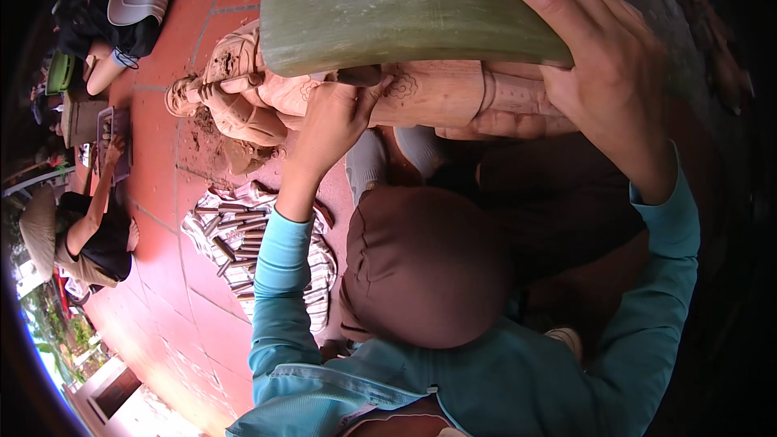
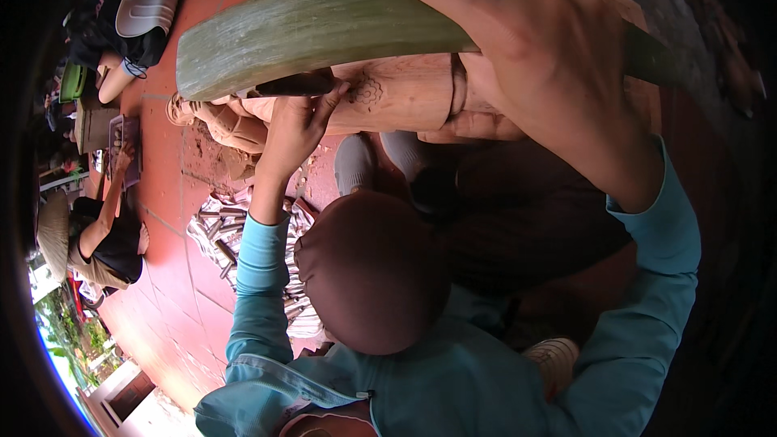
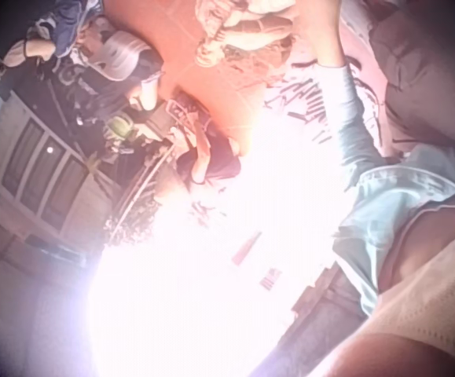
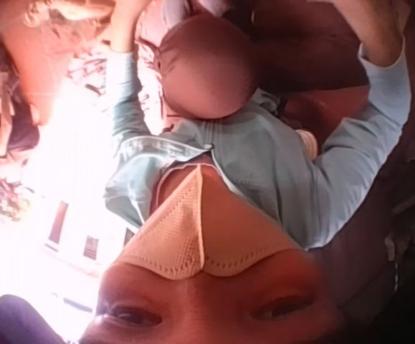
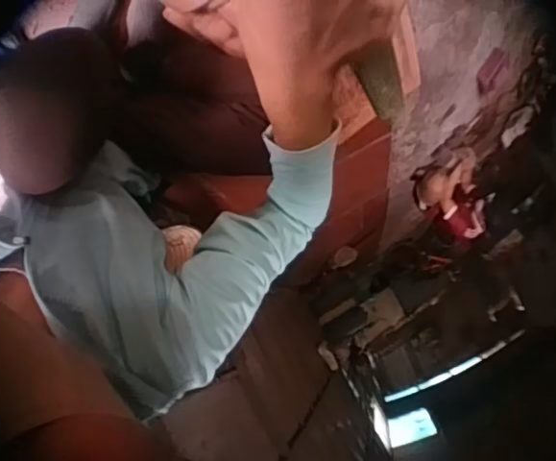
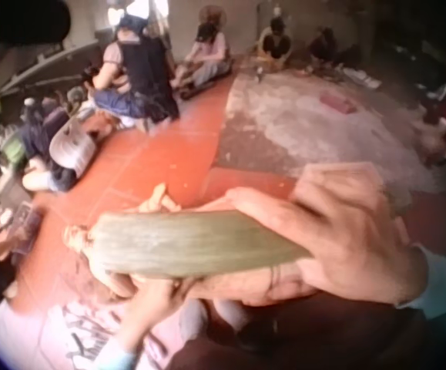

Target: The person carves a wooden statue using a chisel and a mallet. They hold the statue steady with one hand while striking the chisel with the mallet to shape the wood. The person occasionally switches tools from a collection on a cloth nearby.

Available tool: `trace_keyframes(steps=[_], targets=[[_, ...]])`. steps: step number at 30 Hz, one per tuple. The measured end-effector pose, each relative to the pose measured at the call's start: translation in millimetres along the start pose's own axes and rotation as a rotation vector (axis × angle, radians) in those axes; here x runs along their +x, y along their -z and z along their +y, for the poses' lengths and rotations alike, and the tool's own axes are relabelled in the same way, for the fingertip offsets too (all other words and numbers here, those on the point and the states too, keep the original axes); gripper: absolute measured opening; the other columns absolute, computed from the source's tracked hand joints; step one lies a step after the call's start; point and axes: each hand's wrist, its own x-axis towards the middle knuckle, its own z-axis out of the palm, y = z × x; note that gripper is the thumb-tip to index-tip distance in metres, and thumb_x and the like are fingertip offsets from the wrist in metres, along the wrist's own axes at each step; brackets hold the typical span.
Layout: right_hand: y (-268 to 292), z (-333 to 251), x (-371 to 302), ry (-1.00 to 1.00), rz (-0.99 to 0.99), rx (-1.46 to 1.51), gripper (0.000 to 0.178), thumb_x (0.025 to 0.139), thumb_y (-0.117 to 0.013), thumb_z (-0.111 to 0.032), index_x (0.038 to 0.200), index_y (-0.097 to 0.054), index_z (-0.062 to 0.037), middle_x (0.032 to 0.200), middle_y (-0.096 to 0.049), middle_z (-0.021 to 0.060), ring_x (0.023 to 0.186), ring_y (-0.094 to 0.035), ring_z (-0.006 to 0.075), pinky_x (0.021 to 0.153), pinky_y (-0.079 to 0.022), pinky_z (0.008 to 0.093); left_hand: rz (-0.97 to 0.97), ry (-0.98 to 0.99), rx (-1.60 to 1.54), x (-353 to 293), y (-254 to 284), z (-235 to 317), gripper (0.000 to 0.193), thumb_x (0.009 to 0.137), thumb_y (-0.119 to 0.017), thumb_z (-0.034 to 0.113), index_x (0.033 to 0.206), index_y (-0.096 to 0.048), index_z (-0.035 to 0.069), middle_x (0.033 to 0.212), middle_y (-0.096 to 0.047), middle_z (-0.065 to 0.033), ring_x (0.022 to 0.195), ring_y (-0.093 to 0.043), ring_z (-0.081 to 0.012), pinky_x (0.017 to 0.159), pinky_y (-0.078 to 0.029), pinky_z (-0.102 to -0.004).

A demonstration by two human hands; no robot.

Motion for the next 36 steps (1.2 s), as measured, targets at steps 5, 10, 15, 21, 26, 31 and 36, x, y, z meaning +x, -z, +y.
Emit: trace_keyframes(steps=[5, 10, 15, 21, 26, 31, 36], targets=[[-2.0, -0.3, -9.7, -0.067, -0.063, 0.149, 0.066, 0.061, -0.071, -0.009, 0.125, -0.055, -0.0142, 0.069, -0.048, 0.0032, 0.063, -0.053, 0.0183, 0.059, -0.043, 0.0305, 0.228, 0.341, -0.355, -15.0, -20.6, -4.3, 0.023, 0.088, -0.061, 0.010, 0.105, -0.054, -0.004, 0.097, -0.063, -0.0189, 0.086, -0.063, -0.0263, 0.078, -0.048, -0.0334], [-1.9, -2.4, -11.5, -0.119, -0.064, 0.296, 0.061, 0.069, -0.076, -0.020, 0.126, -0.055, -0.0117, 0.074, -0.054, 0.0048, 0.065, -0.056, 0.0186, 0.058, -0.046, 0.0295, 0.318, 0.176, -0.316, -16.1, -18.1, -4.0, 0.026, 0.090, -0.058, 0.007, 0.112, -0.052, -0.006, 0.099, -0.063, -0.0159, 0.091, -0.062, -0.0214, 0.074, -0.051, -0.0346], [4.0, -1.1, -2.8, -0.076, -0.046, 0.370, 0.065, 0.069, -0.079, -0.027, 0.125, -0.053, -0.0071, 0.080, -0.059, 0.0069, 0.066, -0.059, 0.0200, 0.060, -0.048, 0.0305, 0.053, 0.496, -0.877, 3.2, -10.0, 3.4, 0.023, 0.093, -0.054, 0.006, 0.113, -0.053, -0.005, 0.105, -0.061, -0.0107, 0.092, -0.060, -0.0182, 0.079, -0.050, -0.0295], [-14.8, 5.2, -10.2, -0.074, 0.073, 0.500, 0.066, 0.068, -0.080, -0.018, 0.124, -0.050, -0.0028, 0.095, -0.064, 0.0106, 0.075, -0.063, 0.0220, 0.065, -0.050, 0.0304, 0.283, 0.350, -0.745, 7.9, -6.3, -0.6, 0.019, 0.093, -0.054, 0.007, 0.109, -0.053, -0.003, 0.103, -0.061, -0.0090, 0.093, -0.059, -0.0145, 0.083, -0.048, -0.0269], [-10.1, 2.7, -4.9, -0.048, 0.125, 0.525, 0.066, 0.068, -0.080, -0.015, 0.125, -0.049, -0.0022, 0.105, -0.064, 0.0114, 0.080, -0.064, 0.0219, 0.069, -0.052, 0.0297, 0.205, 0.363, -0.379, -7.2, -12.0, -2.1, 0.019, 0.092, -0.057, 0.007, 0.105, -0.052, -0.004, 0.097, -0.062, -0.0094, 0.088, -0.060, -0.0132, 0.077, -0.051, -0.0261], [-3.7, -2.6, -2.5, -0.088, 0.038, 0.523, 0.067, 0.068, -0.080, -0.014, 0.126, -0.047, -0.0010, 0.107, -0.064, 0.0116, 0.080, -0.064, 0.0209, 0.068, -0.052, 0.0288, 0.253, 0.358, -0.690, -8.3, -16.2, 2.5, 0.019, 0.091, -0.059, 0.009, 0.102, -0.054, -0.006, 0.093, -0.064, -0.0099, 0.086, -0.062, -0.0138, 0.076, -0.051, -0.0263], [0.7, 3.3, 1.2, -0.022, 0.006, 0.598, 0.069, 0.068, -0.080, -0.014, 0.126, -0.046, 0.0007, 0.110, -0.063, 0.0122, 0.080, -0.064, 0.0206, 0.068, -0.052, 0.0285, 0.230, 0.348, -0.633, -7.3, -15.9, 1.2, 0.021, 0.092, -0.058, 0.010, 0.104, -0.056, -0.006, 0.094, -0.065, -0.0111, 0.085, -0.063, -0.0147, 0.076, -0.052, -0.0269]])
